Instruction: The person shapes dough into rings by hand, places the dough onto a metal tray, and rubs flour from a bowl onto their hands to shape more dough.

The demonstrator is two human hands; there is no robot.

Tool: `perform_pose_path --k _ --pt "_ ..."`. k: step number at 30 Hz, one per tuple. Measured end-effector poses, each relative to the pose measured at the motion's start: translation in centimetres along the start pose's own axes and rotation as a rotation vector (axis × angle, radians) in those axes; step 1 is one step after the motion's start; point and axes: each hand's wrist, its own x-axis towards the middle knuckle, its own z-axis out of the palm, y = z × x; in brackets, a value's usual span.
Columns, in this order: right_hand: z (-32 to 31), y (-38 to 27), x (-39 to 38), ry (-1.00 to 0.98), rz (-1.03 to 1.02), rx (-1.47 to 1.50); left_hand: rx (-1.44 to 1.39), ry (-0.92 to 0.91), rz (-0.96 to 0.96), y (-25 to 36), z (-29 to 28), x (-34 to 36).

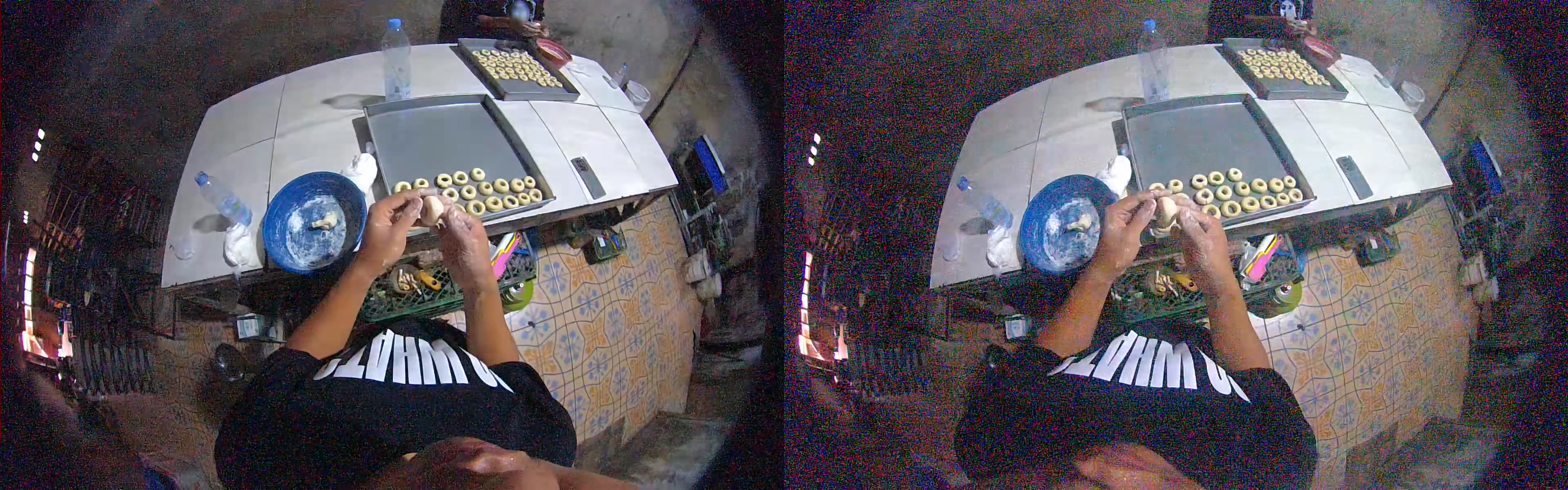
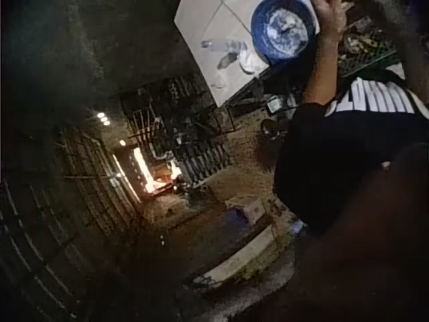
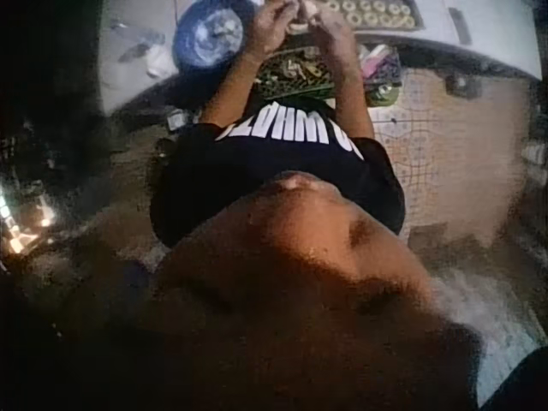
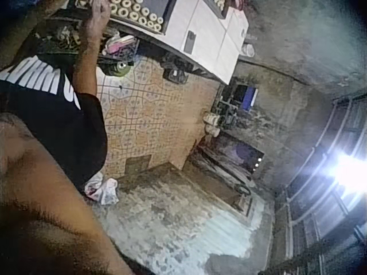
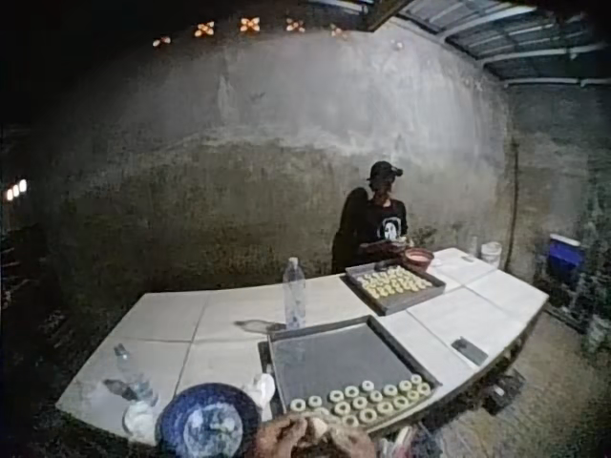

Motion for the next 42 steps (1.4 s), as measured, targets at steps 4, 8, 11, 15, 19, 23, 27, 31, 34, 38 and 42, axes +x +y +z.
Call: perform_pose_path --k 4,8,11,15,19,23,27,31,34,38,42 --pt "-1.4 0.4 0.3 0.073 0.075 -0.24 0.191 -0.059 0.194 0.4 0.3 -0.4" --pt "-0.6 -0.5 -0.2 -0.028 -0.047 -0.262 0.512 -0.167 0.343 0.8 -0.8 -0.3" --pt "-0.8 -0.4 -0.3 -0.034 0.007 -0.181 0.404 -0.177 0.276 1.6 -0.9 -0.3" --pt "-0.5 -0.2 -0.4 0.013 0.012 0.017 0.485 -0.163 0.263 1.7 -0.9 -0.3" --pt "-0.4 0.4 -0.1 -0.02 -0.053 -0.093 0.349 -0.101 0.065 2.0 -0.7 -0.2" --pt "0.1 0.2 -0.5 -0.05 -0.166 -0.216 0.272 -0.019 0.104 -1.0 -1.6 -0.2" --pt "-0.9 0.4 -0.5 -0.027 -0.197 -0.262 0.304 -0.042 0.272 0.4 -0.5 0.1" --pt "-1.0 0.0 -0.5 -0.063 -0.183 -0.322 0.517 -0.1 0.36 0.0 -0.8 0.2" --pt "-1.0 0.7 -0.5 -0.045 -0.186 -0.312 0.228 -0.028 0.11 0.1 -0.5 0.0" --pt "-0.1 -0.1 -0.5 -0.059 -0.251 -0.449 0.229 0.042 -0.035 -0.9 -0.7 0.4" --pt "0.2 -0.5 -0.3 -0.078 -0.173 -0.333 -0.029 0.087 -0.171 -1.4 -0.7 0.8"
